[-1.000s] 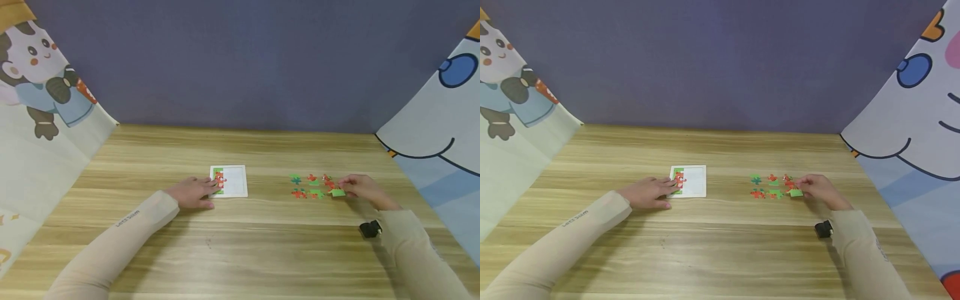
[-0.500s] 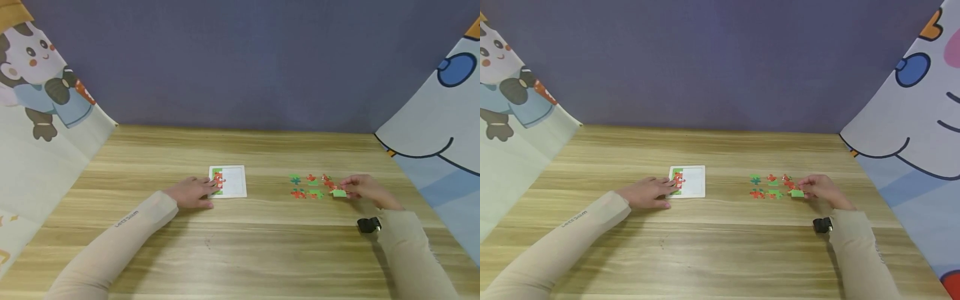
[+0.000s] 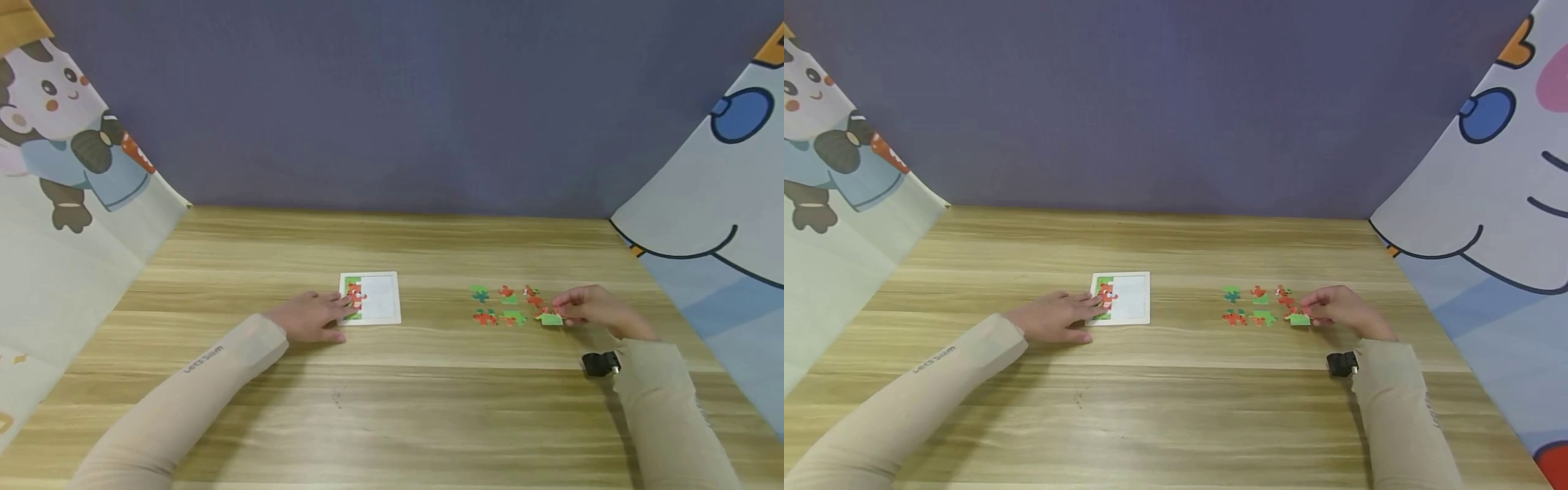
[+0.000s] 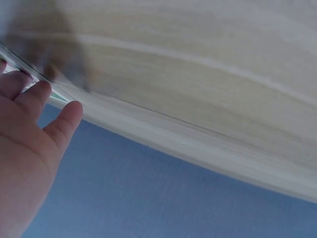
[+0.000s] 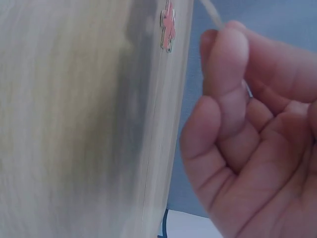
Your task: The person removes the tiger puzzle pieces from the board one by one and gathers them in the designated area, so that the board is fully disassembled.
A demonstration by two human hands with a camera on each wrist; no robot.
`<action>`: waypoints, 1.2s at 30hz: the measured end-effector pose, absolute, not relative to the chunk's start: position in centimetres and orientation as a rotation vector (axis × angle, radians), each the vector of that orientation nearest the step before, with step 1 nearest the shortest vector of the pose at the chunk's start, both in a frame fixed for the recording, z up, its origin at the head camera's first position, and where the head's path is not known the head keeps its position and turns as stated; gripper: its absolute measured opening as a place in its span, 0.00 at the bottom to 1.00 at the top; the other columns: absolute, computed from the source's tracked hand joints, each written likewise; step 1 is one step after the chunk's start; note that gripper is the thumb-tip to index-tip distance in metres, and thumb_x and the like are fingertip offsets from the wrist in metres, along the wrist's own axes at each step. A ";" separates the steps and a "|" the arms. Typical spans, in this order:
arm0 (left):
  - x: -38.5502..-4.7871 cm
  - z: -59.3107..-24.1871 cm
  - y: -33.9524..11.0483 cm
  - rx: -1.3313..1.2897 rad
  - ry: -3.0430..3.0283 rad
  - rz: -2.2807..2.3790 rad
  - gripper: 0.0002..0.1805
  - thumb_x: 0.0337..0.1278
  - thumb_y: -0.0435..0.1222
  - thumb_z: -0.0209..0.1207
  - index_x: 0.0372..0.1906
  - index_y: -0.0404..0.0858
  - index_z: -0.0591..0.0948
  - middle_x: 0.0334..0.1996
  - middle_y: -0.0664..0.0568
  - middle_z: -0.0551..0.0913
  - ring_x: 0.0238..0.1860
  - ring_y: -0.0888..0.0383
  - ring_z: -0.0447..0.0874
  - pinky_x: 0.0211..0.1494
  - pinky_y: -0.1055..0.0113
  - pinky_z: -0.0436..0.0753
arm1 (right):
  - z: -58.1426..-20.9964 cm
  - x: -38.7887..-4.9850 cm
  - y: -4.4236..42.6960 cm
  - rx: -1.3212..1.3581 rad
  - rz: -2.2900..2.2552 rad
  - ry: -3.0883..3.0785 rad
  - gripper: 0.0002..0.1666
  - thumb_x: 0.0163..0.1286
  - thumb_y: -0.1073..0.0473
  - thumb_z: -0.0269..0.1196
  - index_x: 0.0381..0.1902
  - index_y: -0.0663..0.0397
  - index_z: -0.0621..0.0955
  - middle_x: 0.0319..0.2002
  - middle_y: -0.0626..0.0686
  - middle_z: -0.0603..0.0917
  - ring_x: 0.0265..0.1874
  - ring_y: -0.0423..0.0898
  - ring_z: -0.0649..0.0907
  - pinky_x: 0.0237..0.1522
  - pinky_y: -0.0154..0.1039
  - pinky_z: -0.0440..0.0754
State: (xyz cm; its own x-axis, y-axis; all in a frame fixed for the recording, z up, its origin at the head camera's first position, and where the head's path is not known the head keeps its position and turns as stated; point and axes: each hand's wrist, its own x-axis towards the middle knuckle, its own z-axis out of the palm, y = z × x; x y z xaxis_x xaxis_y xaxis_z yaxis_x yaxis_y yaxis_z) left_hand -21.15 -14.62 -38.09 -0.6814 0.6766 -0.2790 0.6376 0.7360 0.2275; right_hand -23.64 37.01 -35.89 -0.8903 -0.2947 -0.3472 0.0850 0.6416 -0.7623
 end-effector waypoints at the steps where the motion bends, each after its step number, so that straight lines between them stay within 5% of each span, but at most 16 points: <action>1: -21.1 -38.1 -14.6 1.017 2.593 0.156 0.35 0.67 0.53 0.52 0.72 0.40 0.62 0.72 0.44 0.57 0.72 0.43 0.53 0.68 0.40 0.56 | -36.0 -23.7 37.0 -0.167 -1.152 2.414 0.21 0.69 0.67 0.57 0.54 0.82 0.71 0.37 0.47 0.84 0.29 0.39 0.82 0.34 0.35 0.81; 8: -20.8 -37.9 -14.6 1.005 2.593 0.151 0.35 0.67 0.52 0.52 0.73 0.40 0.62 0.73 0.45 0.57 0.72 0.44 0.52 0.69 0.40 0.57 | -36.4 -24.0 36.8 -0.232 -1.119 2.386 0.24 0.68 0.68 0.58 0.56 0.84 0.70 0.40 0.54 0.83 0.33 0.37 0.83 0.39 0.34 0.82; 36: -21.2 -38.0 -14.9 1.025 2.590 0.191 0.33 0.67 0.50 0.53 0.72 0.41 0.63 0.72 0.42 0.58 0.72 0.44 0.53 0.68 0.40 0.58 | -36.8 -24.6 36.1 -0.275 -1.055 2.410 0.22 0.59 0.75 0.57 0.50 0.87 0.71 0.31 0.49 0.82 0.27 0.37 0.79 0.33 0.33 0.81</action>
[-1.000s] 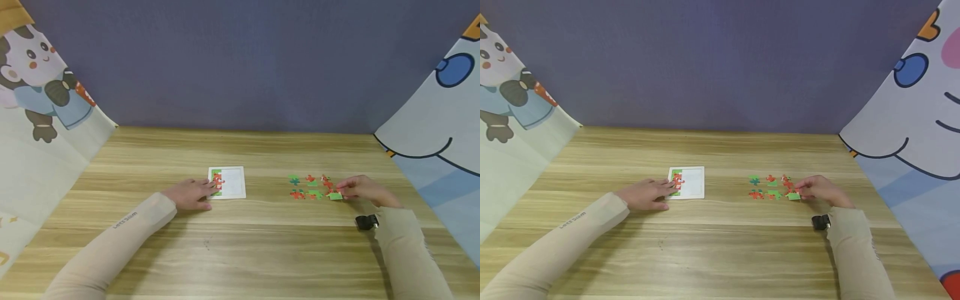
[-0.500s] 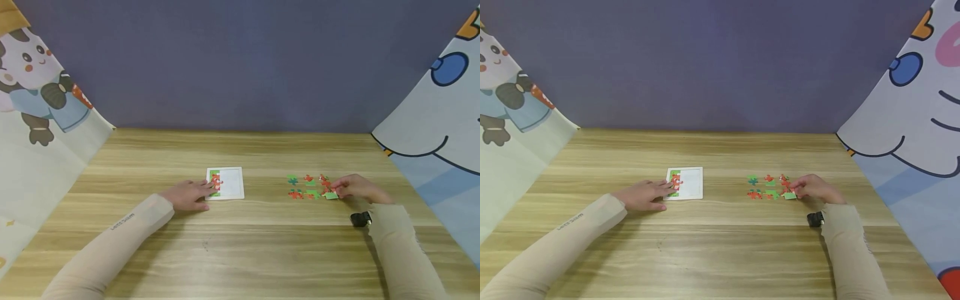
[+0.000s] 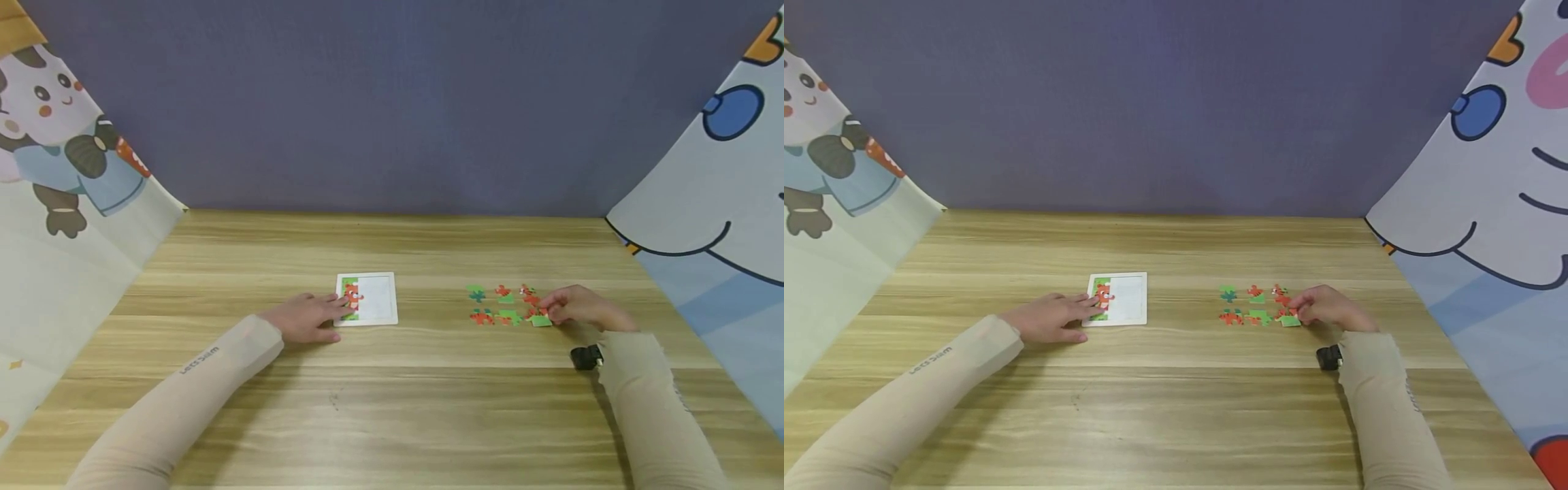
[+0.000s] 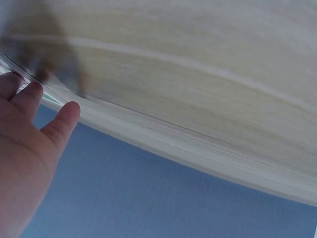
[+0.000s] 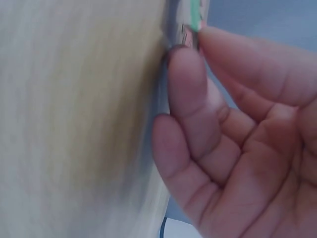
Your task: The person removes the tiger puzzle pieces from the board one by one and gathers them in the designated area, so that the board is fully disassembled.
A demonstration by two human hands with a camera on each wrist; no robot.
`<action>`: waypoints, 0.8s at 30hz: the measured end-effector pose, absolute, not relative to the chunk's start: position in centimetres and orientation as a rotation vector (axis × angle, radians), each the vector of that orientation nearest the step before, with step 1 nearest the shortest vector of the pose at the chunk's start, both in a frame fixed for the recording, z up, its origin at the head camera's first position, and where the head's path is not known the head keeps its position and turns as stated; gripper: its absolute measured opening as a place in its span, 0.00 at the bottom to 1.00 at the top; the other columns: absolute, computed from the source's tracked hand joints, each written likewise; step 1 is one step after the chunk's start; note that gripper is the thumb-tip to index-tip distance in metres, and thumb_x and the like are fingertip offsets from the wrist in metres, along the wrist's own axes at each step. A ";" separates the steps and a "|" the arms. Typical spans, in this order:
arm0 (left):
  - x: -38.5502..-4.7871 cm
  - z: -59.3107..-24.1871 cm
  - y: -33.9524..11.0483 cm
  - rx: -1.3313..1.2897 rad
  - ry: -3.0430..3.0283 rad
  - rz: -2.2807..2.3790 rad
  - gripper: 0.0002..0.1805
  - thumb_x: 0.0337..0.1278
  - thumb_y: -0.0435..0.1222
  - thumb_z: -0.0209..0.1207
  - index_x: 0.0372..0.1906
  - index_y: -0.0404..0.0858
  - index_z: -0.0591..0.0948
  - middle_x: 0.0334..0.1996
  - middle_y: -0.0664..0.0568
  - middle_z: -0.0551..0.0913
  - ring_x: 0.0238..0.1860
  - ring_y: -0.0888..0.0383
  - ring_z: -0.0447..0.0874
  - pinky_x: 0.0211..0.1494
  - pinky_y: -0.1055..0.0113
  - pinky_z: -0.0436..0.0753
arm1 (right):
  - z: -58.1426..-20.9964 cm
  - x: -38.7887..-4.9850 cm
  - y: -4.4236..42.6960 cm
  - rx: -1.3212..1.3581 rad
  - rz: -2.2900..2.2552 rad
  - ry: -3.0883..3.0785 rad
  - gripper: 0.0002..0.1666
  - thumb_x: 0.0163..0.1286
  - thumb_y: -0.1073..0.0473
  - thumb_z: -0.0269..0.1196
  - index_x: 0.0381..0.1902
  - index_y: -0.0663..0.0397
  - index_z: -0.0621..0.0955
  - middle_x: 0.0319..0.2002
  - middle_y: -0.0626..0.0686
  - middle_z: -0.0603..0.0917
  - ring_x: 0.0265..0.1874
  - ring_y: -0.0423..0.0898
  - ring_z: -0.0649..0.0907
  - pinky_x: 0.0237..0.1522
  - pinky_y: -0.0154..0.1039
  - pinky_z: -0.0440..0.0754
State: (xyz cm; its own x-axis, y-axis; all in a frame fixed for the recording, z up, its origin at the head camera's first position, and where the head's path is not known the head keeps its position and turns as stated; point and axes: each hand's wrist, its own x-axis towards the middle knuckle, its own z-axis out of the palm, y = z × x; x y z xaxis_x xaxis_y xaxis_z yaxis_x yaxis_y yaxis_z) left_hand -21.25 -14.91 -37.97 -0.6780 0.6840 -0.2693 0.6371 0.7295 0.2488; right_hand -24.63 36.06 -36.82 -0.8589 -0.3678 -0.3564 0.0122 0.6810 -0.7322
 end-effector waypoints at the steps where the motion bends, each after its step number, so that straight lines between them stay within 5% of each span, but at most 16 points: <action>1: -21.3 -38.0 -14.9 1.025 2.591 0.189 0.33 0.67 0.50 0.53 0.72 0.41 0.63 0.72 0.42 0.58 0.72 0.44 0.53 0.68 0.40 0.58 | -36.8 -24.6 36.1 -0.274 -1.048 2.417 0.22 0.58 0.75 0.58 0.50 0.87 0.71 0.31 0.49 0.82 0.27 0.36 0.79 0.33 0.33 0.81; 21: -21.3 -37.9 -14.6 1.035 2.597 0.175 0.33 0.67 0.51 0.53 0.72 0.41 0.64 0.72 0.43 0.58 0.72 0.45 0.54 0.68 0.41 0.59 | -36.0 -25.6 32.5 -0.313 -0.912 2.655 0.23 0.65 0.60 0.62 0.52 0.73 0.77 0.40 0.58 0.84 0.34 0.43 0.79 0.39 0.40 0.77; 24: -21.4 -37.9 -14.4 1.037 2.591 0.155 0.34 0.67 0.51 0.52 0.73 0.42 0.63 0.72 0.44 0.58 0.72 0.45 0.53 0.68 0.41 0.58 | -35.8 -25.7 31.1 -0.340 -0.933 2.642 0.22 0.67 0.59 0.61 0.53 0.71 0.77 0.39 0.58 0.83 0.25 0.41 0.76 0.33 0.40 0.76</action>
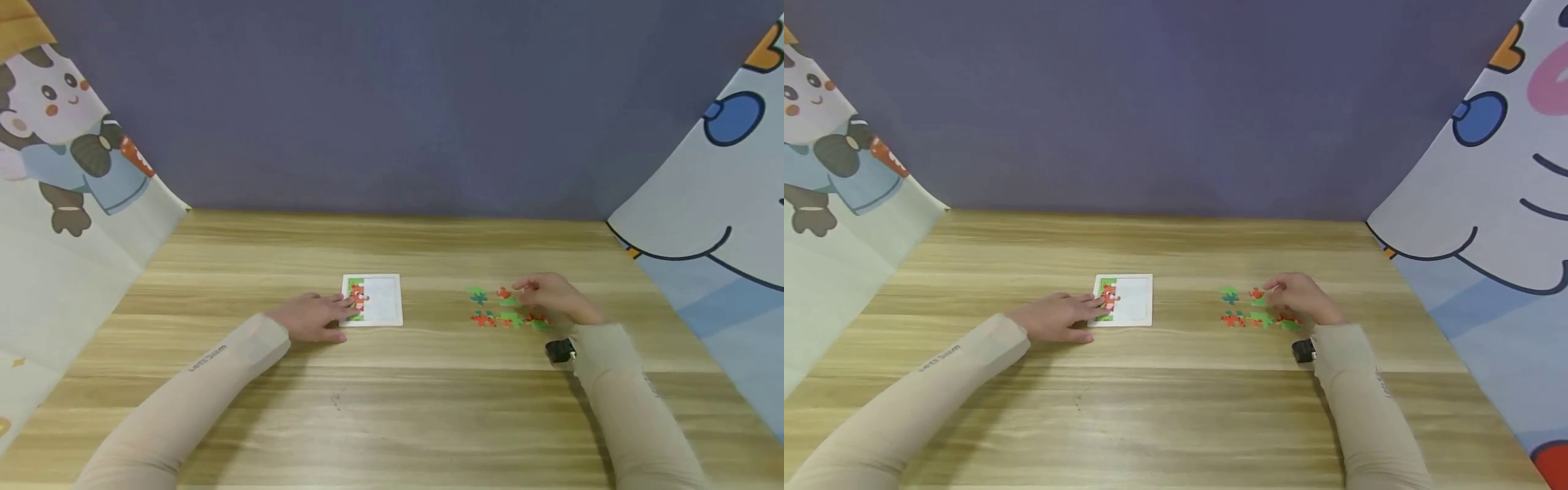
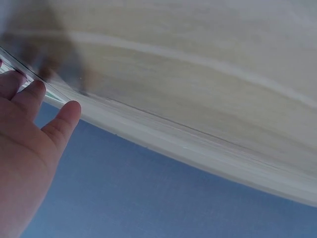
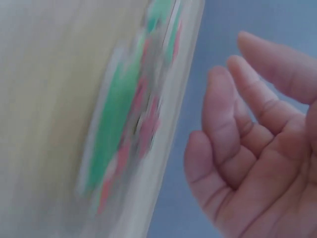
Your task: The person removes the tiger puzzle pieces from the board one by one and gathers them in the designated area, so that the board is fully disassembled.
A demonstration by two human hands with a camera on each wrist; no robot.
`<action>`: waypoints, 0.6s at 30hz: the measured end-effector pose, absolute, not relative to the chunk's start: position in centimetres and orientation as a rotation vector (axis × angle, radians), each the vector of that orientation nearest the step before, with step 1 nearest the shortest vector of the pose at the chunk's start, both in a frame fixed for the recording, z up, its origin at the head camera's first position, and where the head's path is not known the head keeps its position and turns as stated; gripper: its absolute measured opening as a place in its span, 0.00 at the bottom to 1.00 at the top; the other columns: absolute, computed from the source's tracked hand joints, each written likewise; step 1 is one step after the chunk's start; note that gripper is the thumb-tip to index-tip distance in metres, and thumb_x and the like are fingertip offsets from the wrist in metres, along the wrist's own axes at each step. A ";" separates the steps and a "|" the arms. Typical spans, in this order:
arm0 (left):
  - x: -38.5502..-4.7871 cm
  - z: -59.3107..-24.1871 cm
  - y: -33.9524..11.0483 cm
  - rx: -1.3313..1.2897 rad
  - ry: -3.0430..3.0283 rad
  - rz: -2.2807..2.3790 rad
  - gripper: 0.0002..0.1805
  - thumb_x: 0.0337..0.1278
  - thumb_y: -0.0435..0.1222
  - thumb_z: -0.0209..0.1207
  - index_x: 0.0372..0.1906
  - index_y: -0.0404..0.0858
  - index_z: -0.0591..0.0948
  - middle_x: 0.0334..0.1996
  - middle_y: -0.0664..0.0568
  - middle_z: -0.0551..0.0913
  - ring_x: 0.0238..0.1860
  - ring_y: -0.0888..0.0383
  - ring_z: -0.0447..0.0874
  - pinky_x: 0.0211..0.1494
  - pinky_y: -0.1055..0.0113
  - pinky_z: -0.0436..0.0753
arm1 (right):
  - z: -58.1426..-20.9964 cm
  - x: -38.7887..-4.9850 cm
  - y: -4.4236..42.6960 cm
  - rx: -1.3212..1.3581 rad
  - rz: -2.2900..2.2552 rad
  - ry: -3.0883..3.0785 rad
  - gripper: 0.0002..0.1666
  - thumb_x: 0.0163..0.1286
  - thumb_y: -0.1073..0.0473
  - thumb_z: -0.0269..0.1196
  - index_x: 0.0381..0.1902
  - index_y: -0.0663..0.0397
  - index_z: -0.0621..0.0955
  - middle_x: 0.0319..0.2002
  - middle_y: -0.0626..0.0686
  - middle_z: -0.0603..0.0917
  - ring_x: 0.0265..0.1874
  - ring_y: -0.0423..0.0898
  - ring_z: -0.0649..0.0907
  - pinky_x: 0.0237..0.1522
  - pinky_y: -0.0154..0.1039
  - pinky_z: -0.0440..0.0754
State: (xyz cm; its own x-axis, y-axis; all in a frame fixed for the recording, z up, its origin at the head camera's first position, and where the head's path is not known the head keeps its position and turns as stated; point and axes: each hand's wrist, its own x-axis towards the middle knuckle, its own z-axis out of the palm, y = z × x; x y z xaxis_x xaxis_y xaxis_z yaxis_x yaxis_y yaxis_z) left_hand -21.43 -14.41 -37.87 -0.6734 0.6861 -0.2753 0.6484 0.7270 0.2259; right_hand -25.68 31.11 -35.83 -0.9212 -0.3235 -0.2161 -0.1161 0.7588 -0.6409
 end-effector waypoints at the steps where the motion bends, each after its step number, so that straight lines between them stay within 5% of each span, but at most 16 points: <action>1: -21.5 -37.9 -14.3 1.036 2.588 0.149 0.34 0.67 0.51 0.52 0.73 0.42 0.62 0.72 0.44 0.58 0.73 0.46 0.53 0.69 0.41 0.57 | -35.8 -25.7 30.6 -0.339 -0.953 2.627 0.22 0.67 0.60 0.60 0.54 0.70 0.77 0.39 0.58 0.83 0.22 0.41 0.74 0.29 0.40 0.75; 4: -21.6 -37.9 -14.0 1.029 2.577 0.136 0.34 0.67 0.52 0.52 0.73 0.43 0.62 0.73 0.45 0.56 0.73 0.46 0.51 0.69 0.41 0.56 | -35.6 -26.0 28.9 -0.364 -0.966 2.605 0.22 0.69 0.60 0.59 0.55 0.68 0.77 0.39 0.57 0.82 0.22 0.41 0.74 0.29 0.41 0.76; 9: -21.4 -37.7 -13.6 1.027 2.565 0.135 0.35 0.67 0.52 0.52 0.73 0.43 0.61 0.73 0.46 0.56 0.73 0.47 0.51 0.70 0.42 0.56 | -36.0 -26.9 25.9 -0.469 -0.961 2.610 0.20 0.68 0.61 0.59 0.54 0.68 0.79 0.39 0.56 0.82 0.38 0.48 0.80 0.44 0.46 0.79; 18: -21.6 -37.8 -13.4 1.008 2.556 0.121 0.35 0.67 0.53 0.51 0.74 0.45 0.60 0.74 0.48 0.55 0.74 0.48 0.50 0.70 0.43 0.55 | -36.4 -28.1 21.2 -0.587 -0.875 2.618 0.17 0.66 0.63 0.61 0.50 0.67 0.81 0.35 0.53 0.83 0.32 0.45 0.78 0.36 0.41 0.77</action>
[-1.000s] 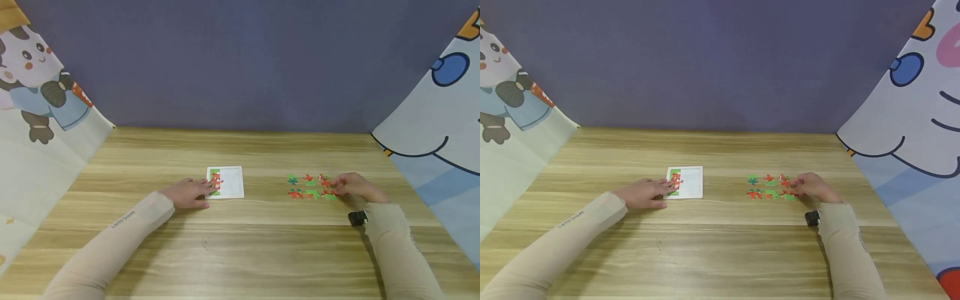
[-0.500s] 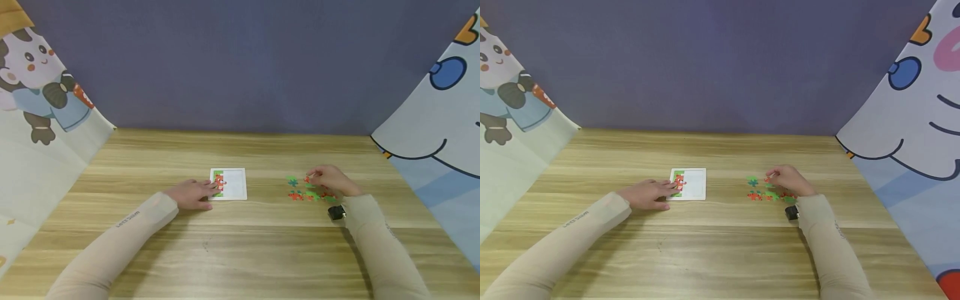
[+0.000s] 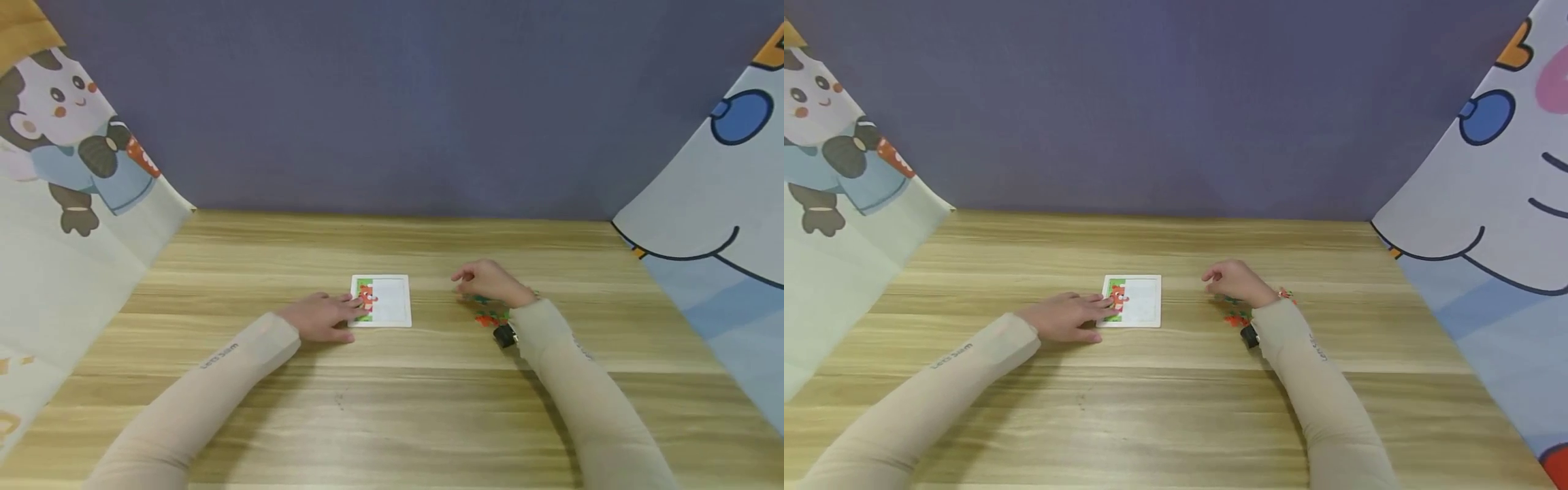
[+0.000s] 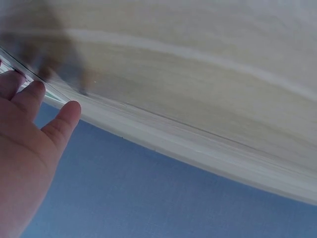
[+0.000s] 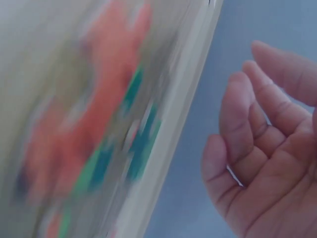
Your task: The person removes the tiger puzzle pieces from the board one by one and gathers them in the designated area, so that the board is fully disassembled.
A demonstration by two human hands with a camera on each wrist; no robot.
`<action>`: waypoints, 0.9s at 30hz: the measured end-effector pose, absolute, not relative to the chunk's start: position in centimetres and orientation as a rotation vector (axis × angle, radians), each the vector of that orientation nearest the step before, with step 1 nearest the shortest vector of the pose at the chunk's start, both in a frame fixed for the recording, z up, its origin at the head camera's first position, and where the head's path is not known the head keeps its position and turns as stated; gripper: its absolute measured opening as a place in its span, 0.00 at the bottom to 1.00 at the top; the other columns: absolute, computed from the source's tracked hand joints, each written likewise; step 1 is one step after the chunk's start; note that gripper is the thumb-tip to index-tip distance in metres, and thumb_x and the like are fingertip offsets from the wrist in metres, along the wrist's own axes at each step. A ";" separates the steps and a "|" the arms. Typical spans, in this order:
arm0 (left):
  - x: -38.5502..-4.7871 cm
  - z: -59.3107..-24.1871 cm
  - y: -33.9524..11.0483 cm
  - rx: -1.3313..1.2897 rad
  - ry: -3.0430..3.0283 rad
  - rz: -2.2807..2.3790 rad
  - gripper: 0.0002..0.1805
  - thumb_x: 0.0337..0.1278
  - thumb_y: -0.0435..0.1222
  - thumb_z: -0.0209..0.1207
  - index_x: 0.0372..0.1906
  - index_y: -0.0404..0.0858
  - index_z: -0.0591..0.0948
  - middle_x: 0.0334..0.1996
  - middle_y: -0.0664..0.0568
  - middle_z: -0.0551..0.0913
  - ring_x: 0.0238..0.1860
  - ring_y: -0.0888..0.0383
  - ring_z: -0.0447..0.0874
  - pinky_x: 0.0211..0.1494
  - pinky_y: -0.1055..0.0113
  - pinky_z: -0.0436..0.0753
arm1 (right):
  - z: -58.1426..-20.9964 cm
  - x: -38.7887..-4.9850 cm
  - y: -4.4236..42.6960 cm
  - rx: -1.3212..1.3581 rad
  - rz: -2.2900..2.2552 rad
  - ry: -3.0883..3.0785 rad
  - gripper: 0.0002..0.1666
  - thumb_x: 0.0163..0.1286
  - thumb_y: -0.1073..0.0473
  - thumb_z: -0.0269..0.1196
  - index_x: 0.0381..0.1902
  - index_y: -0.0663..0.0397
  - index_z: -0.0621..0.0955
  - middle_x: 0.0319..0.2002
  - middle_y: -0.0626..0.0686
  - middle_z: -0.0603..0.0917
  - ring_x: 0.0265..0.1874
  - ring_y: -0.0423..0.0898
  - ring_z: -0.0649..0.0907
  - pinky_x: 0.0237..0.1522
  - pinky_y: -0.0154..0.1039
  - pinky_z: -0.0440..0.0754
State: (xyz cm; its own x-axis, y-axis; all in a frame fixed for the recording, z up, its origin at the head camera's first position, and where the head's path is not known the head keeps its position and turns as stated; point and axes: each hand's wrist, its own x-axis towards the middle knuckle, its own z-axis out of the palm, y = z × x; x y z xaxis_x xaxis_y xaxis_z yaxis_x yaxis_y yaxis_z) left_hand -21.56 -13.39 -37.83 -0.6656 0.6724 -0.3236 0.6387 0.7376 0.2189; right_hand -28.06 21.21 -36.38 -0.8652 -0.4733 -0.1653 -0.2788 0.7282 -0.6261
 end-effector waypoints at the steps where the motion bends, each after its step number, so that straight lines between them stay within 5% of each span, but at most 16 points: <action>1: -21.6 -37.9 -13.3 1.011 2.556 0.117 0.35 0.67 0.53 0.51 0.74 0.45 0.60 0.74 0.48 0.55 0.74 0.48 0.50 0.70 0.43 0.55 | -36.4 -28.2 20.8 -0.601 -0.873 2.622 0.17 0.65 0.64 0.61 0.50 0.67 0.82 0.34 0.53 0.83 0.30 0.44 0.77 0.35 0.40 0.76; 9: -21.7 -38.1 -13.2 1.036 2.569 0.094 0.34 0.68 0.52 0.51 0.74 0.45 0.61 0.73 0.47 0.55 0.73 0.47 0.51 0.70 0.43 0.57 | -37.0 -29.2 16.2 -0.763 -0.817 2.665 0.15 0.61 0.64 0.64 0.45 0.67 0.84 0.29 0.52 0.82 0.25 0.42 0.73 0.31 0.35 0.73; 27: -22.2 -38.1 -13.3 1.139 2.601 0.074 0.26 0.72 0.43 0.48 0.71 0.42 0.66 0.70 0.43 0.63 0.69 0.42 0.60 0.65 0.41 0.65 | -37.2 -29.7 8.9 -0.815 -0.655 2.647 0.13 0.63 0.64 0.65 0.45 0.64 0.84 0.41 0.56 0.86 0.38 0.47 0.82 0.42 0.38 0.80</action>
